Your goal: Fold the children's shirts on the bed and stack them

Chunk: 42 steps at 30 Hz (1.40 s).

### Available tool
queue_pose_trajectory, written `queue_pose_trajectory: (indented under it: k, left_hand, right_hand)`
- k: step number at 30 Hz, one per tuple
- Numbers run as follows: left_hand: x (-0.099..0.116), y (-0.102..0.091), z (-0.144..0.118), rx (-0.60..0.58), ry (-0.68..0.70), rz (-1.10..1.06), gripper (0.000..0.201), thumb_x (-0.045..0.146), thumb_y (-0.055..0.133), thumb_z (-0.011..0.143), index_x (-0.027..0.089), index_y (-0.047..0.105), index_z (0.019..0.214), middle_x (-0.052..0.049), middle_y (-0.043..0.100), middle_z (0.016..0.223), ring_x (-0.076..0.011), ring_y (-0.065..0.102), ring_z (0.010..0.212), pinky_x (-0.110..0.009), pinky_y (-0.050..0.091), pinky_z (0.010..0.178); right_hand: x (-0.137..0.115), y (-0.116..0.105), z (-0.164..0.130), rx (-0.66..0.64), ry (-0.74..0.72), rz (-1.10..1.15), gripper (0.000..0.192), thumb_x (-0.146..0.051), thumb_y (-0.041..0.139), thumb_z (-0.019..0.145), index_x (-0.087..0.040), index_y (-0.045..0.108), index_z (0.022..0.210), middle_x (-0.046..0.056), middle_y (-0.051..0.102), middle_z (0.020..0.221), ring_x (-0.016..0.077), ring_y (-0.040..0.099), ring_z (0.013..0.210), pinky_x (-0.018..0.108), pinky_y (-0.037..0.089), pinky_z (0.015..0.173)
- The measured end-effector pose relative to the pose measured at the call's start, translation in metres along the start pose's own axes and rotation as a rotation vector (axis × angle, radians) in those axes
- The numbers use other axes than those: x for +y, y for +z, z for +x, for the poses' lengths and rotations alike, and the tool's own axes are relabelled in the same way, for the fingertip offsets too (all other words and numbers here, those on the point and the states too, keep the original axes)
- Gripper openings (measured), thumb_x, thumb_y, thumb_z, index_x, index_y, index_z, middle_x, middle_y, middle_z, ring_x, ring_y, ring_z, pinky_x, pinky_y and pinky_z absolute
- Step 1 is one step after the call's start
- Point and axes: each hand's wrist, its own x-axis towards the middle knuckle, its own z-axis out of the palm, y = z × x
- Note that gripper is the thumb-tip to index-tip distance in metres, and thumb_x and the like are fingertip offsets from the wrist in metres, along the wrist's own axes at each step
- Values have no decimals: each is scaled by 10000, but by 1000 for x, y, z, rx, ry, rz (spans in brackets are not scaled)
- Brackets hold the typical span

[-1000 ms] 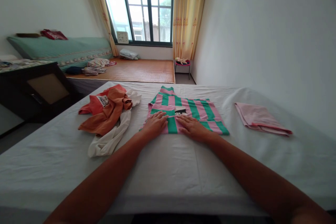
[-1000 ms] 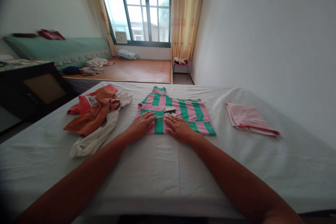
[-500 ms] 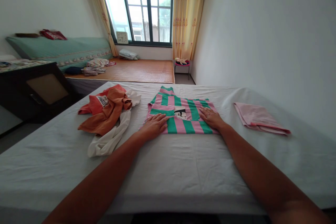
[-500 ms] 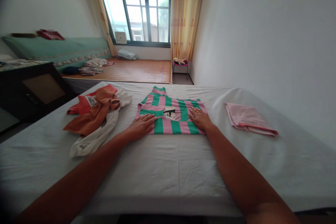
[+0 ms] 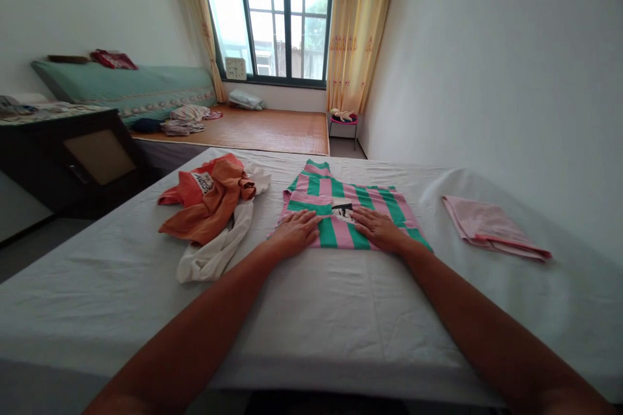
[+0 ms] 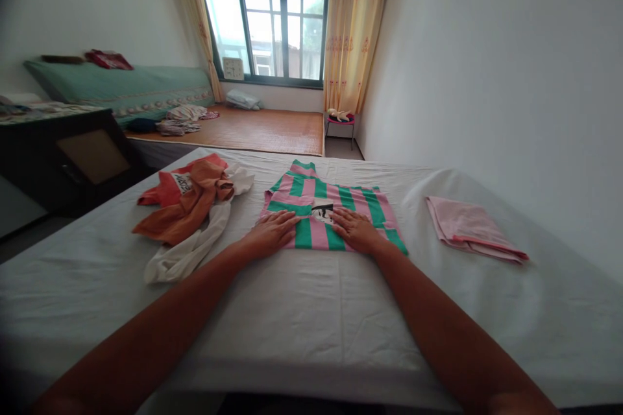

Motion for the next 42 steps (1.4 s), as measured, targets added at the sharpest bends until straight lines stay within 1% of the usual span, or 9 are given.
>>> queue_pose_trajectory:
  k: [3, 8, 11, 13, 19, 22, 25, 31, 42]
  left_hand:
    - [0, 0, -1, 11, 9, -11, 502, 470, 307, 975, 327, 374, 1452, -37, 363, 1531, -273, 293, 1414, -477, 228, 1136]
    - [1, -2, -4, 21, 4, -38, 486, 436, 354, 964, 322, 403, 1434, -44, 392, 1513, -273, 310, 1405, -480, 235, 1132]
    - [2, -3, -5, 21, 0, -46, 479, 417, 373, 959, 310, 420, 1424, -57, 401, 1507, -278, 318, 1400, -493, 235, 1130]
    - [2, -3, -5, 29, 5, -47, 479, 416, 369, 961, 302, 420, 1423, -62, 400, 1506, -283, 322, 1398, -498, 234, 1128]
    - [3, -3, -6, 40, 8, -42, 473, 424, 371, 961, 302, 426, 1415, -59, 414, 1496, -280, 337, 1388, -491, 237, 1127]
    - [4, -4, -7, 39, 11, -39, 474, 411, 366, 965, 295, 418, 1422, -62, 411, 1497, -282, 335, 1388, -495, 245, 1124]
    - [4, -5, -7, 38, 11, -39, 474, 407, 357, 967, 293, 419, 1423, -63, 406, 1500, -283, 331, 1389, -499, 248, 1124]
    - [1, -4, -8, 57, 17, -46, 473, 410, 360, 962, 307, 422, 1419, -53, 413, 1495, -289, 337, 1379, -496, 262, 1117]
    - [1, -4, -9, 93, 10, -56, 463, 408, 357, 963, 293, 451, 1402, -62, 450, 1468, -296, 363, 1364, -504, 282, 1112]
  right_hand:
    - [13, 2, -3, -49, 112, -47, 518, -456, 249, 986, -271, 443, 1430, 5, 445, 1477, 187, 351, 1395, 415, 245, 1175]
    - [61, 0, -18, -57, 432, -168, 541, -440, 257, 974, -205, 468, 1414, 67, 440, 1479, 233, 375, 1381, 440, 274, 1154]
    - [66, 0, -16, -51, 515, -191, 566, -451, 253, 971, -158, 482, 1398, 104, 446, 1472, 252, 387, 1371, 441, 282, 1147]
    - [55, 0, -6, -43, 471, -148, 572, -444, 259, 969, -131, 485, 1392, 121, 466, 1454, 245, 398, 1365, 418, 284, 1149]
    - [-10, 3, 46, -87, 5, 52, 556, -489, 246, 978, -233, 426, 1437, 35, 430, 1488, 188, 350, 1395, 404, 257, 1167]
    - [-19, 11, 68, -135, -40, 45, 559, -505, 226, 981, -253, 423, 1440, 19, 418, 1497, 179, 338, 1401, 401, 234, 1174]
    - [2, 20, 84, -152, 25, -29, 544, -473, 234, 983, -245, 426, 1438, 27, 409, 1503, 174, 296, 1421, 395, 189, 1186]
    - [53, 17, 120, -138, 426, -70, 539, -480, 371, 948, -183, 497, 1380, 113, 459, 1461, 272, 397, 1361, 459, 290, 1124]
    - [35, 29, 210, -16, 535, 146, 514, -429, 558, 865, -108, 576, 1267, 189, 623, 1262, 291, 576, 1186, 359, 449, 956]
